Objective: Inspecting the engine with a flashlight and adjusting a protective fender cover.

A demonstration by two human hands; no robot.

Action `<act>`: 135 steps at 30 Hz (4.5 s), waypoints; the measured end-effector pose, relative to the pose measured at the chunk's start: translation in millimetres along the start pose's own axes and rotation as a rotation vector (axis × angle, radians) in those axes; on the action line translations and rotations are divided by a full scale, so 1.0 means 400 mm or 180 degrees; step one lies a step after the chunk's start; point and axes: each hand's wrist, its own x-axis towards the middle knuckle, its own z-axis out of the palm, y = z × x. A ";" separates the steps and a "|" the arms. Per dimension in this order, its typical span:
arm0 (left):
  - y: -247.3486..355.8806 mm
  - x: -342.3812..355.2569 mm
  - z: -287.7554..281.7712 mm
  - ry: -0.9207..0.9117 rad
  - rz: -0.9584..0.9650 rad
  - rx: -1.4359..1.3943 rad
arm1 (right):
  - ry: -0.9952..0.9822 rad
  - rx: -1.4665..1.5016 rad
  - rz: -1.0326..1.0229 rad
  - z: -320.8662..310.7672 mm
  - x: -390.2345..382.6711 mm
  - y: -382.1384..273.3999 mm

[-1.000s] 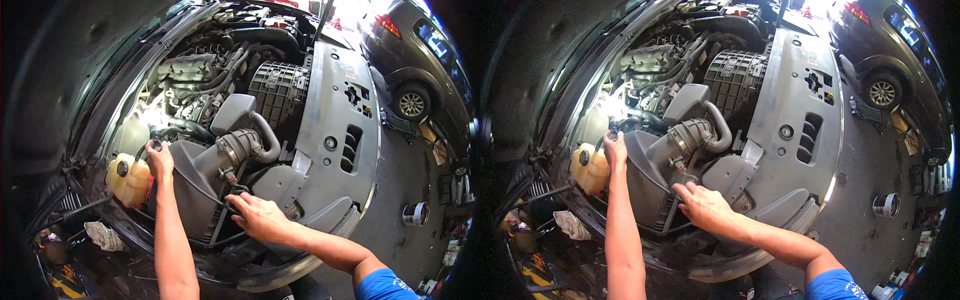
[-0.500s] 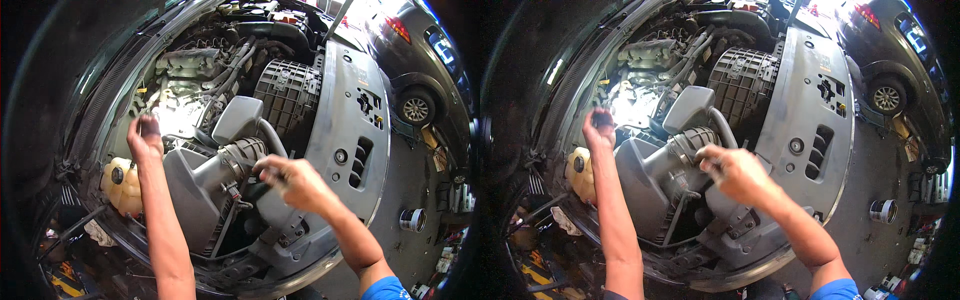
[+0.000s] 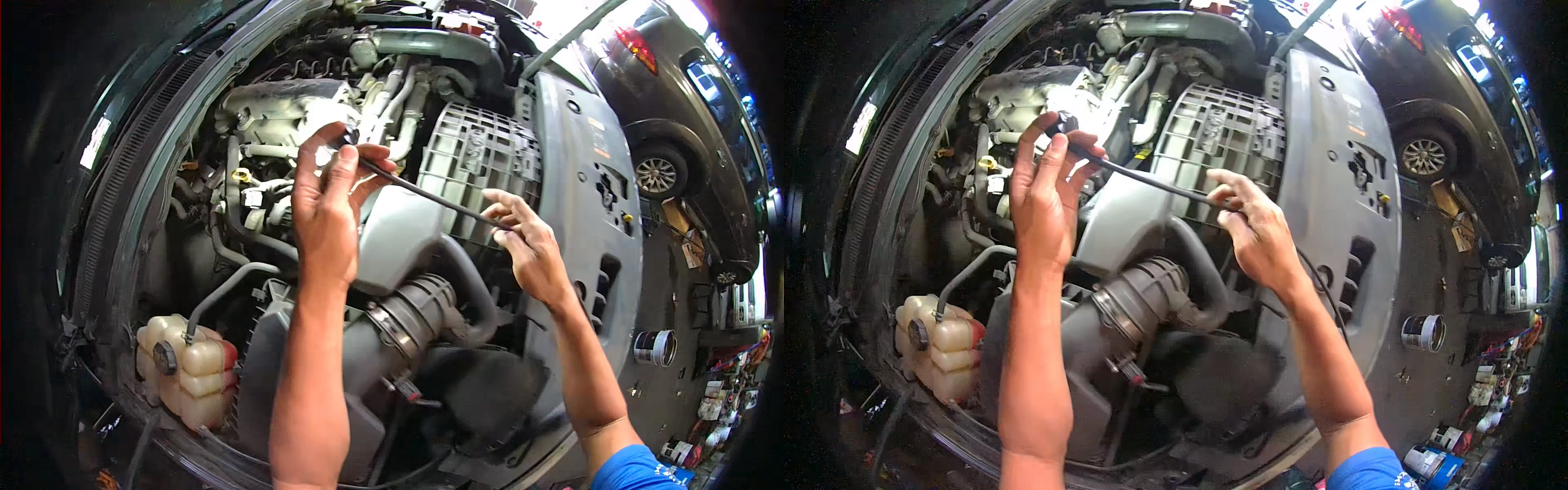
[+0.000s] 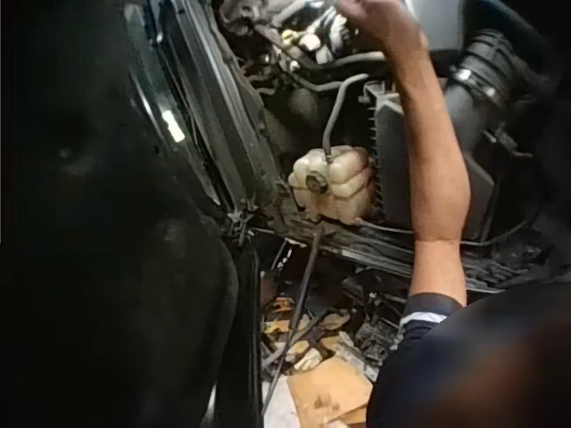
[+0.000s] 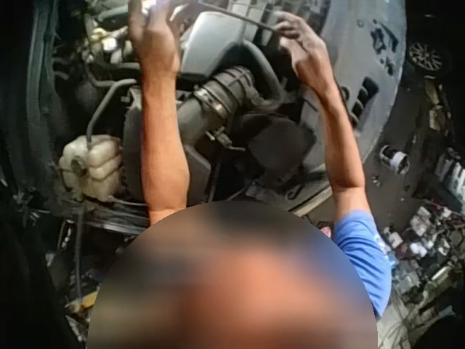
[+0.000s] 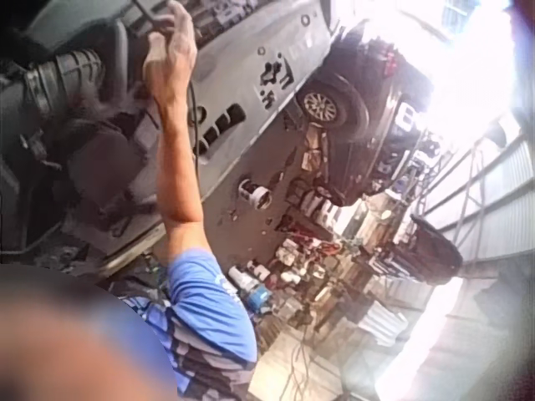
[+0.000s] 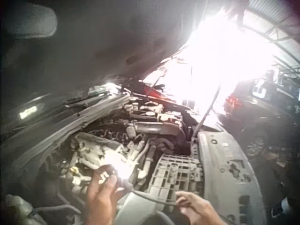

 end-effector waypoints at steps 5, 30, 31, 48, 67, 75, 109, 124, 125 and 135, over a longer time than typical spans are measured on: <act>0.021 -0.006 -0.027 0.0145 0.0458 0.1202 | -0.1039 0.1609 0.0353 0.153 0.153 -0.141; 0.052 -0.003 -0.153 0.2166 0.0845 0.1042 | -0.1475 -0.0651 -0.2054 0.584 0.448 -0.377; 0.047 -0.005 -0.163 0.2136 0.0732 0.1751 | -0.1341 -0.1221 -0.1906 0.587 0.449 -0.376; 0.153 0.013 -0.281 0.3247 0.1330 0.0083 | -0.1727 0.0277 -0.1090 0.687 0.376 -0.416; 0.169 0.050 -0.308 0.3738 0.0910 -0.0188 | -0.4753 0.0883 0.2074 -0.032 -0.730 -0.330; 0.148 0.055 -0.335 0.3349 0.0984 0.0450 | -0.5671 0.1276 0.1783 0.062 -1.013 -0.199; 0.144 0.033 -0.169 0.0906 0.0918 0.0796 | -0.3327 0.2041 0.1388 -0.236 -0.521 -0.277; 0.111 0.026 -0.134 0.0412 0.0736 0.1791 | -0.0676 0.0153 -0.1036 0.299 0.294 -0.190; 0.099 0.020 -0.124 0.0358 0.0663 0.1845 | -0.0727 0.0185 -0.1196 0.310 0.308 -0.194; 0.073 0.019 -0.133 0.0000 0.1196 0.3483 | -0.0608 0.0020 -0.1754 0.373 0.349 -0.159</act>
